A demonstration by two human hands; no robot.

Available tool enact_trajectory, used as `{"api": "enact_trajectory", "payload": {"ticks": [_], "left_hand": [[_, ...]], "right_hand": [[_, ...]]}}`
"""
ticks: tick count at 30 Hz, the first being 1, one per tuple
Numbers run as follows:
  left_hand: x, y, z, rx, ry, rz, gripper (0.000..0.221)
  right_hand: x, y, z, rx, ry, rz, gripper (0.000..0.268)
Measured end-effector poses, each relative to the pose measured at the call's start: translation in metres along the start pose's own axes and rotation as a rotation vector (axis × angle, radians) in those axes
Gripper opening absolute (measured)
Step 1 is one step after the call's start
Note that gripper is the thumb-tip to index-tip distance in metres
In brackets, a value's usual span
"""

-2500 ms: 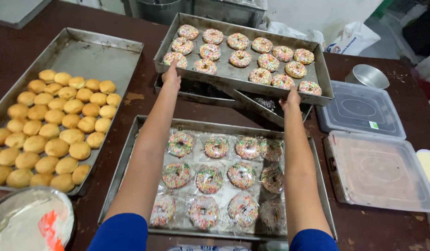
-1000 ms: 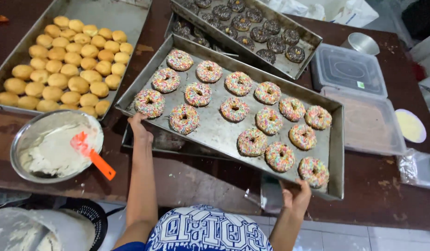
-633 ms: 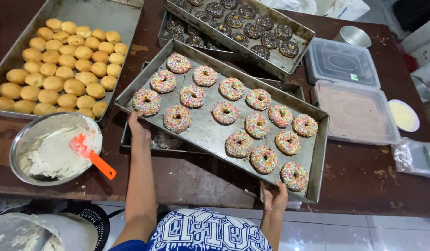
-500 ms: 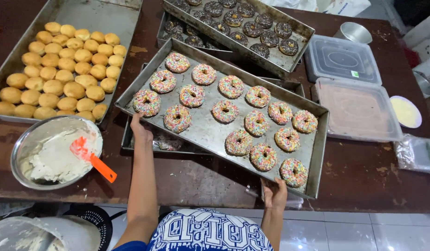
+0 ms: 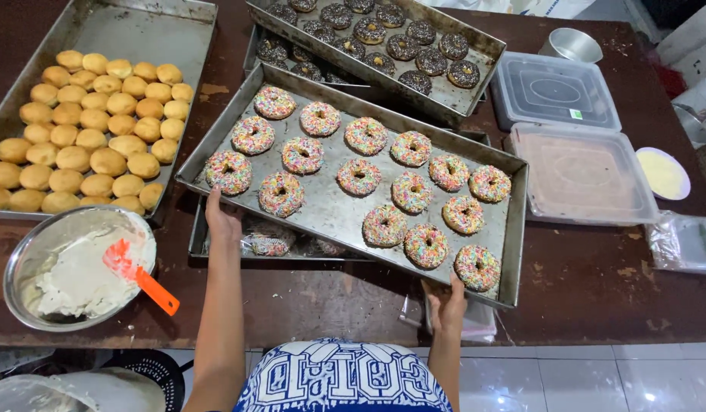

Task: The person picks up donuts from a tray and places them into individual plastic bags on a table.

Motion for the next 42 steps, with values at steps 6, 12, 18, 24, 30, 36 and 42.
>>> {"api": "enact_trajectory", "payload": {"ticks": [6,12,18,24,30,36,42], "left_hand": [[-0.018,-0.011,0.018,0.017,0.033,-0.051,0.055],[0.029,0.013,0.025,-0.806,0.247,-0.566,0.074],[0.220,0.067,-0.126,-1.025,0.050,-1.060,0.053],[0.294,0.009,-0.129,-1.047,-0.197,-1.021,0.025],[0.309,-0.018,-0.100,-1.045,-0.268,-0.845,0.019],[0.302,-0.019,-0.085,-1.050,-0.223,-0.702,0.018],[0.312,-0.034,-0.095,-1.027,-0.326,-0.657,0.016]], "right_hand": [[-0.059,0.031,0.119,0.615,-0.057,-0.182,0.073],[-0.014,-0.030,0.088,1.497,-0.102,0.463,0.076],[0.065,-0.064,0.023,2.035,0.198,0.648,0.085],[0.007,-0.066,0.107,1.835,0.341,0.765,0.071],[0.014,-0.101,0.085,1.469,0.288,0.655,0.074],[0.020,-0.093,0.073,1.334,0.160,0.693,0.063],[0.021,-0.071,0.090,1.634,0.341,0.733,0.052]]}}
Point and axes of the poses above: each hand's wrist, its own x-axis away from the middle knuckle, its own z-axis out of the back of the hand, y = z × x, the point moved 10 cm from there along -x, towards the middle knuckle, and after that the axes turned 2 degrees about -z, right-handed, at the moved point
